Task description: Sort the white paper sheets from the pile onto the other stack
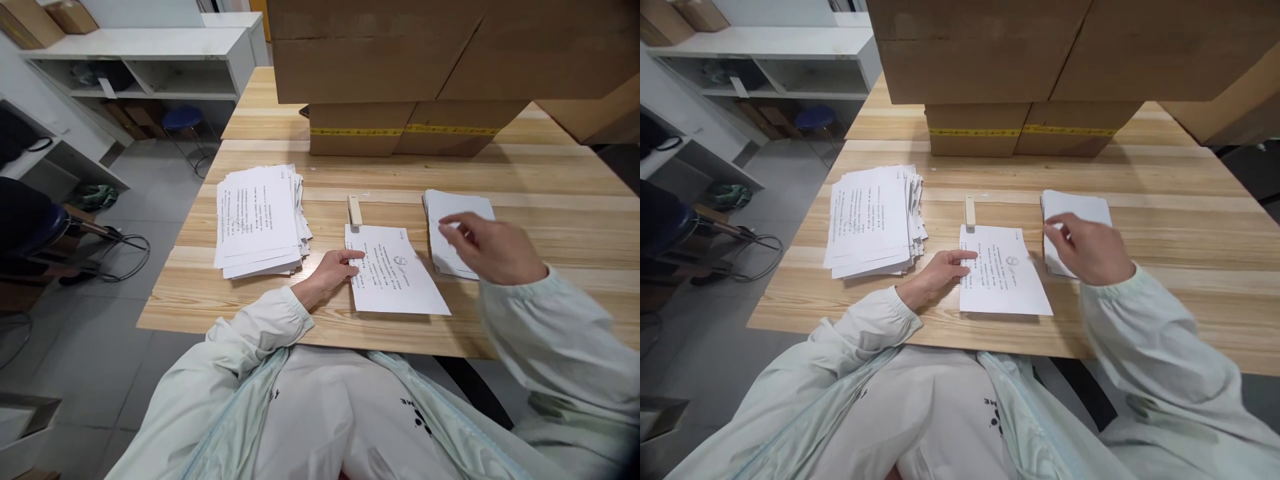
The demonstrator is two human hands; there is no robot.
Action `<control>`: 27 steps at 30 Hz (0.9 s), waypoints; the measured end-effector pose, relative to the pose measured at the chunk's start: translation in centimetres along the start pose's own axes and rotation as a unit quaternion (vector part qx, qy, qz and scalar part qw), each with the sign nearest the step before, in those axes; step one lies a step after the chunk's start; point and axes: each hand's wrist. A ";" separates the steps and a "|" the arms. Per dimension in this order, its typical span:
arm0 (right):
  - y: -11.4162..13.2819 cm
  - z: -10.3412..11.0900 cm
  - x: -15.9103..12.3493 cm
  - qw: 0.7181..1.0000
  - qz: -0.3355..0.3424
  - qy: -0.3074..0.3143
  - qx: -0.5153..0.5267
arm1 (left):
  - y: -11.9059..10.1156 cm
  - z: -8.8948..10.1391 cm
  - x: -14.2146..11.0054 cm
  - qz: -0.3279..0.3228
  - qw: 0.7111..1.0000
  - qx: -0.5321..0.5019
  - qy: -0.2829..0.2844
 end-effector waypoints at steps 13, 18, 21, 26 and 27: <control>11.2 -16.0 9.0 0.984 0.131 0.032 0.114 | -0.8 -0.3 0.5 0.025 0.999 -0.028 -0.014; 11.6 -16.4 8.4 0.987 0.142 0.026 0.071 | -0.9 -0.3 0.7 0.029 0.998 -0.045 -0.019; 11.3 -14.0 9.4 0.987 0.130 -0.002 0.093 | -0.6 -0.4 -0.4 0.049 0.997 -0.056 -0.014; 6.4 -3.2 5.7 0.980 0.061 -0.082 0.169 | 0.7 -0.3 -4.5 0.037 0.997 -0.045 0.044; 4.9 -0.9 3.7 0.984 0.010 -0.093 0.150 | 0.9 -0.2 -5.4 -0.001 0.998 -0.018 0.057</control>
Point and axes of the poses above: each hand's wrist, its own x-axis towards the middle knuckle, its own z-axis out of the back of the hand, y = z × x, and after that the axes turned 7 degrees about -y, right-handed
